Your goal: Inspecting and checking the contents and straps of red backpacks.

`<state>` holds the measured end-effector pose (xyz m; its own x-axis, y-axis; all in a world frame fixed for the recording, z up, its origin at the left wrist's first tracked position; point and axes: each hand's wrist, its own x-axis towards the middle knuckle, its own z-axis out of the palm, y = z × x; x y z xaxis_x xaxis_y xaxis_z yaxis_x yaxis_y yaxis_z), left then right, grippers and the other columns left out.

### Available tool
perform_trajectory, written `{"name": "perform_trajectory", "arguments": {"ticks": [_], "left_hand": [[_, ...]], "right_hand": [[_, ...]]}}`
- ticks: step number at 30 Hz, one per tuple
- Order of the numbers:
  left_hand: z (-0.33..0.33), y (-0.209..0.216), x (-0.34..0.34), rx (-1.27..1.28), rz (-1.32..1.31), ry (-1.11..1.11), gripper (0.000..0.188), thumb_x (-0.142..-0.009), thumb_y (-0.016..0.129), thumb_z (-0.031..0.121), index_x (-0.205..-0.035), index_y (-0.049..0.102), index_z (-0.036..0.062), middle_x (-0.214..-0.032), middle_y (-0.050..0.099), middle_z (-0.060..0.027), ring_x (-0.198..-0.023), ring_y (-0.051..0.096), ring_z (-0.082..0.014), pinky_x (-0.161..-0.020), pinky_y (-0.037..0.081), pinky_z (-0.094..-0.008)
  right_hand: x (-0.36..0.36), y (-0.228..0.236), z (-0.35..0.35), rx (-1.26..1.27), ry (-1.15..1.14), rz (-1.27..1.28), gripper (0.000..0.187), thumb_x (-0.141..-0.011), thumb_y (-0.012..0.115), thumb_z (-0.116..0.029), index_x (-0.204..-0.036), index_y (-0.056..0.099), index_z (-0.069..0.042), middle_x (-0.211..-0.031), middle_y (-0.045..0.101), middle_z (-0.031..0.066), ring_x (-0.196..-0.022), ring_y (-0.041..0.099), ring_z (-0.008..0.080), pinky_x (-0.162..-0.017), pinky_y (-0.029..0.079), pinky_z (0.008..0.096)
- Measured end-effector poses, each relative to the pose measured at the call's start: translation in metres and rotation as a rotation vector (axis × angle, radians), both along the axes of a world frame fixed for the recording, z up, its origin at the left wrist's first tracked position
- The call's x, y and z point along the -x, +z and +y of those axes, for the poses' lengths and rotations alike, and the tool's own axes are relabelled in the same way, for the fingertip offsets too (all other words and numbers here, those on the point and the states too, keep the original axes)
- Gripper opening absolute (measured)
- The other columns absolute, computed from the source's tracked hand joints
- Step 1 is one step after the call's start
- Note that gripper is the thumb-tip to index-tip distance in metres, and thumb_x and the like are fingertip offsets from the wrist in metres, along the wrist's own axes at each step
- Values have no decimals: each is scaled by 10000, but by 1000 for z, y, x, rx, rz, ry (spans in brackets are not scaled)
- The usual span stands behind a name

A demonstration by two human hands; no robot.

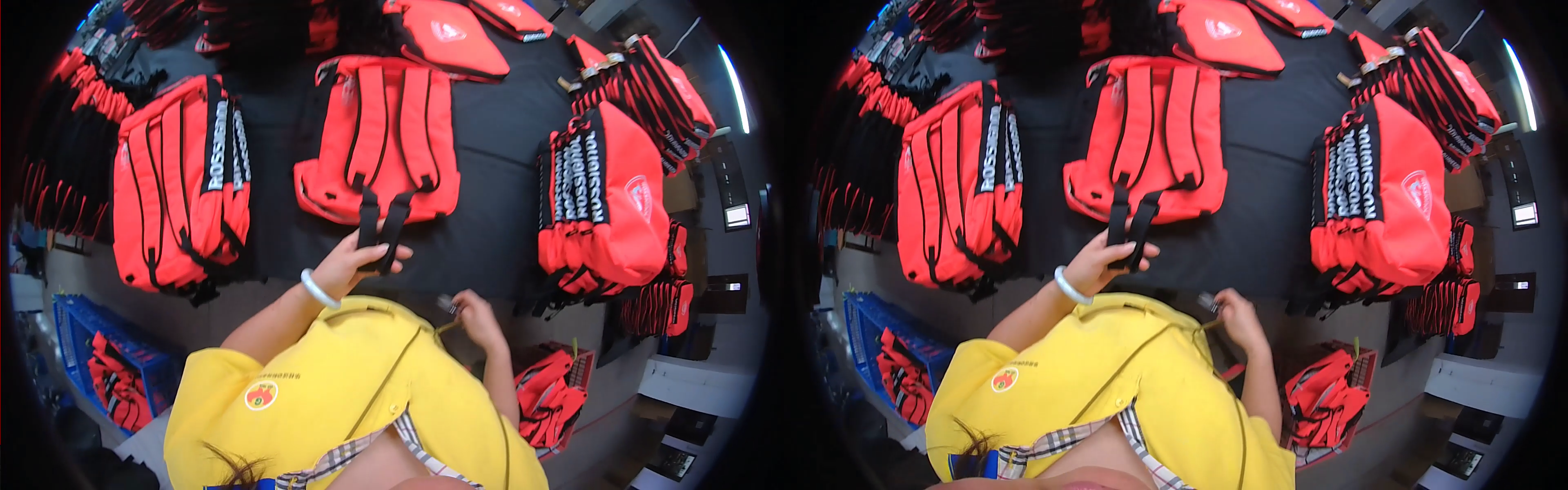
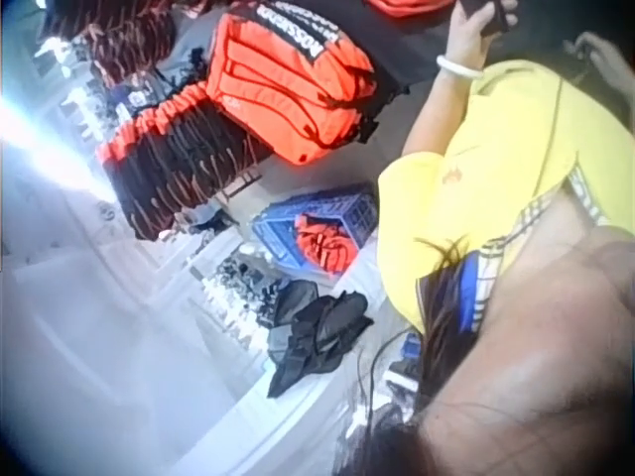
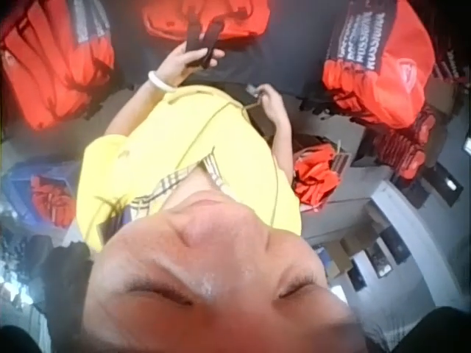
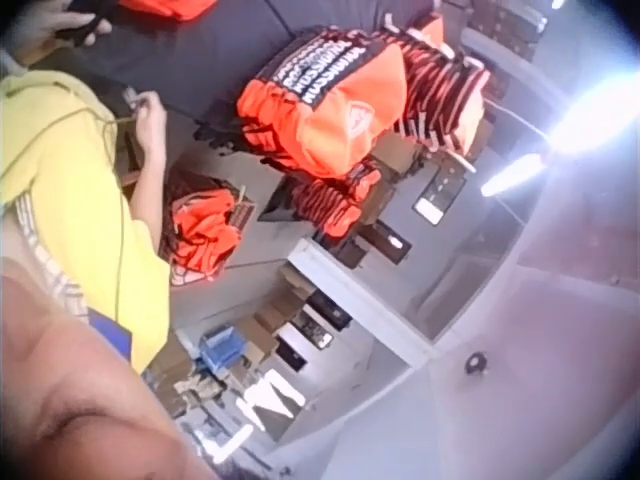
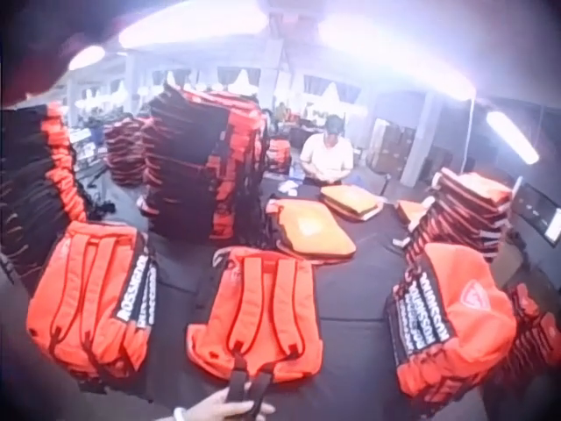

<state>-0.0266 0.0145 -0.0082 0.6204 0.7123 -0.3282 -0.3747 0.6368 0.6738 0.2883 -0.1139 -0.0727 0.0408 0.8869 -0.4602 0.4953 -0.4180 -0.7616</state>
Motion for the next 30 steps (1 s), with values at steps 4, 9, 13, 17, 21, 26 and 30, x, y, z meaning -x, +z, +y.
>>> {"name": "perform_trajectory", "arguments": {"ticks": [4,9,13,17,21,26,30], "left_hand": [[-10,2,-1,-50,37,-33,537,-1003,590,138,-1495,383,80,-1198,683,-158,-987,684,-178,-921,523,-333],[-13,2,-1,-144,84,-27,512,-1005,580,111,-1486,417,43,-1166,696,-143,-977,677,-165,-920,520,-315],[-12,1,-4,-207,74,-61,520,-1005,564,91,-1500,418,32,-1167,700,-127,-981,669,-152,-938,521,-317],[-15,-1,-9,-195,26,-90,506,-1008,562,82,-1494,431,28,-1164,698,-123,-987,667,-157,-940,526,-320],[-16,-1,-11,-151,19,-113,515,-1009,572,89,-1499,427,31,-1160,696,-123,-991,666,-158,-939,526,-321],[-15,1,-12,-163,30,-115,497,-1005,574,85,-1483,448,38,-1144,699,-114,-976,663,-136,-902,539,-299],[-12,2,-13,-170,40,-129,501,-1007,574,91,-1486,441,33,-1145,699,-118,-977,663,-139,-906,537,-303]], "right_hand": [[24,47,31,-401,-92,84,151,-909,649,-79,-1034,649,6,-761,614,16,-714,574,88,-679,475,257],[74,89,54,-545,-84,24,194,-868,746,-115,-998,671,8,-798,670,68,-654,600,128,-632,479,266],[91,101,72,-786,14,-140,207,-836,785,-141,-961,674,-18,-784,667,98,-613,632,201,-582,489,292],[93,100,81,-836,53,-214,203,-826,787,-162,-939,672,-38,-769,657,79,-623,650,217,-571,497,311],[92,98,84,-863,61,-249,199,-830,786,-173,-934,675,-45,-777,662,75,-617,650,213,-565,496,314],[88,97,87,-881,79,-277,181,-828,785,-156,-925,680,-46,-764,661,64,-601,637,211,-552,485,312],[82,95,85,-746,-1,-178,174,-834,781,-131,-931,681,-28,-750,660,73,-590,622,200,-555,480,299]]}}
